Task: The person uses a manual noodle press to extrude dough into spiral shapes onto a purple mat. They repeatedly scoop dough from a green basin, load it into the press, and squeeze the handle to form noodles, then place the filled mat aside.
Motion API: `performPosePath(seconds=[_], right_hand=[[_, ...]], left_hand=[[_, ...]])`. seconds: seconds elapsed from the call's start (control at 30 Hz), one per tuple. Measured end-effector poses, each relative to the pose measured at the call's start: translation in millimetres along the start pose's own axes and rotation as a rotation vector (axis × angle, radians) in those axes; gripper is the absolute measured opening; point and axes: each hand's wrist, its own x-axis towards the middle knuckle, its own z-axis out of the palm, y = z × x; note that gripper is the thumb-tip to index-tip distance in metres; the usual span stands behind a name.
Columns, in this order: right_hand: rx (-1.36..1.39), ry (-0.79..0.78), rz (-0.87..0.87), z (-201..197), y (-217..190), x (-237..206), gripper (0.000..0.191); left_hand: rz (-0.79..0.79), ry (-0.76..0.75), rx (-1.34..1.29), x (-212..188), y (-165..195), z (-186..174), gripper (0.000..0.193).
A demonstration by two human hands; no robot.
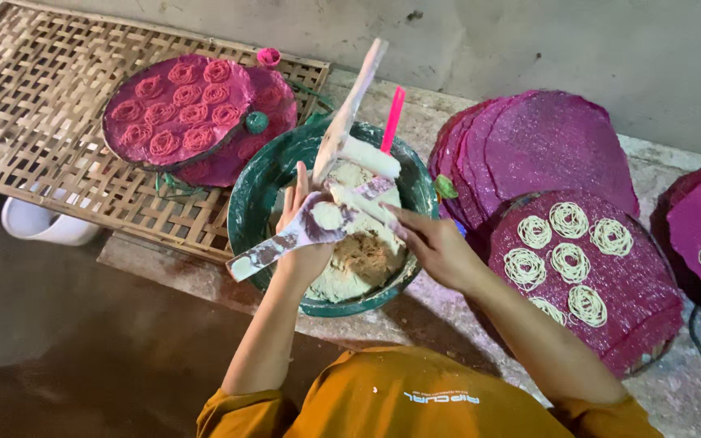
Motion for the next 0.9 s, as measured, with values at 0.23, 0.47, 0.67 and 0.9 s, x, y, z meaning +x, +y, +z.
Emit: performPosePath(seconds=[0.23,0.47,0.67,0.9], right_hand=[[-0.126,-0.301,0.501,22,6,-24,0.05],[0.23,-0.328,0.213,-6,51,-5,0.059],[1.39,0.123,-0.002,-70,29,-26,0.099],[0.513,0.336,-0.04,-173,-36,-120,0.066]], left_hand=[[-0.035,0.185,-0.011,13,-21,5,0.057],[-0.483,0.13,-1.038,-5,-19,8,0.039],[-0.566,-0.62,-1.402,-73,90,85,0.046],[-0.02,-0.721,-1.274,-47,167,105,0.055]])
